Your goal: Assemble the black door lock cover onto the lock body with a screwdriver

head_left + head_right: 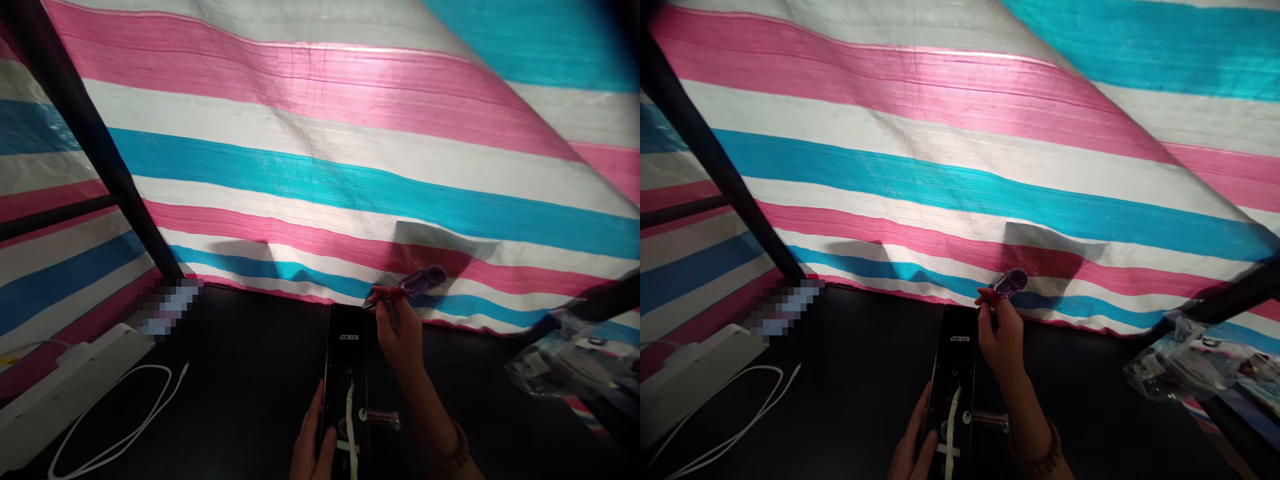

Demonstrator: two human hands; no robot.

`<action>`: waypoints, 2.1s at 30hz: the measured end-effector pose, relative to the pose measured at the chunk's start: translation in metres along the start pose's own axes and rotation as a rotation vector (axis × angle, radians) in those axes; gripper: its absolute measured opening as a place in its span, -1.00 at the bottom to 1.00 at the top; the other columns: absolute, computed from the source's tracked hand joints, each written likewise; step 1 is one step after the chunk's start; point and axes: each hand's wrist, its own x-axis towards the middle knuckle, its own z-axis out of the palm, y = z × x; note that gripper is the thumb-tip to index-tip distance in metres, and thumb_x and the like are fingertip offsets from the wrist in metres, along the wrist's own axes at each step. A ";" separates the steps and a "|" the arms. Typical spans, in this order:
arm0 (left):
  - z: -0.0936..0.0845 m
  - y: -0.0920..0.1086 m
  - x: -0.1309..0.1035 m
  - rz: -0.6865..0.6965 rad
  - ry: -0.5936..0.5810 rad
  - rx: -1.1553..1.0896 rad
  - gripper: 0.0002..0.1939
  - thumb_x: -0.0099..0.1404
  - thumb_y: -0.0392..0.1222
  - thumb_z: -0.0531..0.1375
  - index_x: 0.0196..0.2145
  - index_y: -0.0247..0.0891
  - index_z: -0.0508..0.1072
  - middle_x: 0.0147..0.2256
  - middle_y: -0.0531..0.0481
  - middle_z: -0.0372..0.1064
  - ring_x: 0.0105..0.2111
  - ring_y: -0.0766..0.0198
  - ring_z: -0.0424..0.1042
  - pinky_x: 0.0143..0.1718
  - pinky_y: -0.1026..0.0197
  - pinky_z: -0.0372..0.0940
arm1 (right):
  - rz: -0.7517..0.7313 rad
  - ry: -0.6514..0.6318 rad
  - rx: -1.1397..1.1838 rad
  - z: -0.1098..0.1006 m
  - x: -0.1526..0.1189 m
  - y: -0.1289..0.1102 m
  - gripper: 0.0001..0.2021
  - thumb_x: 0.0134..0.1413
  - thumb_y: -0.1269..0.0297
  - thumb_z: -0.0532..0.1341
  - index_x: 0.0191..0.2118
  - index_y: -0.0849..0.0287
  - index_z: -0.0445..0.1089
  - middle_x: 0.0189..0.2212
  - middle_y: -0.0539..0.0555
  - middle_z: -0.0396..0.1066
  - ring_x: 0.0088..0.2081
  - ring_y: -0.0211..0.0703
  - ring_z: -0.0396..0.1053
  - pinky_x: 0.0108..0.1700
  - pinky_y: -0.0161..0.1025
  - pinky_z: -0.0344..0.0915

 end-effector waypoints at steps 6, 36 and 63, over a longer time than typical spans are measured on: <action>0.001 0.004 -0.001 -0.082 -0.005 0.021 -0.39 0.48 0.13 0.02 0.40 -0.02 0.10 0.41 -0.02 0.04 0.40 -0.01 0.04 0.39 -0.08 0.00 | -0.073 0.047 -0.249 -0.003 0.001 0.000 -0.80 0.23 0.11 0.27 -0.19 0.06 0.59 -0.27 0.12 0.53 -0.25 -0.01 0.51 -0.16 -0.07 0.41; 0.001 -0.001 0.000 -0.038 -0.021 0.000 -0.39 0.48 0.12 0.01 0.40 -0.04 0.10 0.40 -0.05 0.06 0.39 0.03 0.06 0.39 -0.03 0.00 | 0.291 0.080 -0.054 -0.009 -0.021 0.003 -0.79 0.26 0.13 0.16 -0.28 0.12 0.44 -0.32 0.14 0.53 -0.42 -0.04 0.56 -0.40 -0.18 0.49; 0.001 -0.004 -0.001 -0.006 -0.020 -0.009 -0.42 0.48 0.07 0.03 0.39 -0.05 0.12 0.41 -0.03 0.04 0.39 0.07 0.04 0.40 0.01 -0.03 | 0.380 -0.024 0.281 -0.020 -0.025 -0.001 -0.86 0.03 0.41 0.12 -0.30 0.13 0.42 -0.39 0.04 0.50 -0.31 -0.09 0.53 -0.23 -0.10 0.57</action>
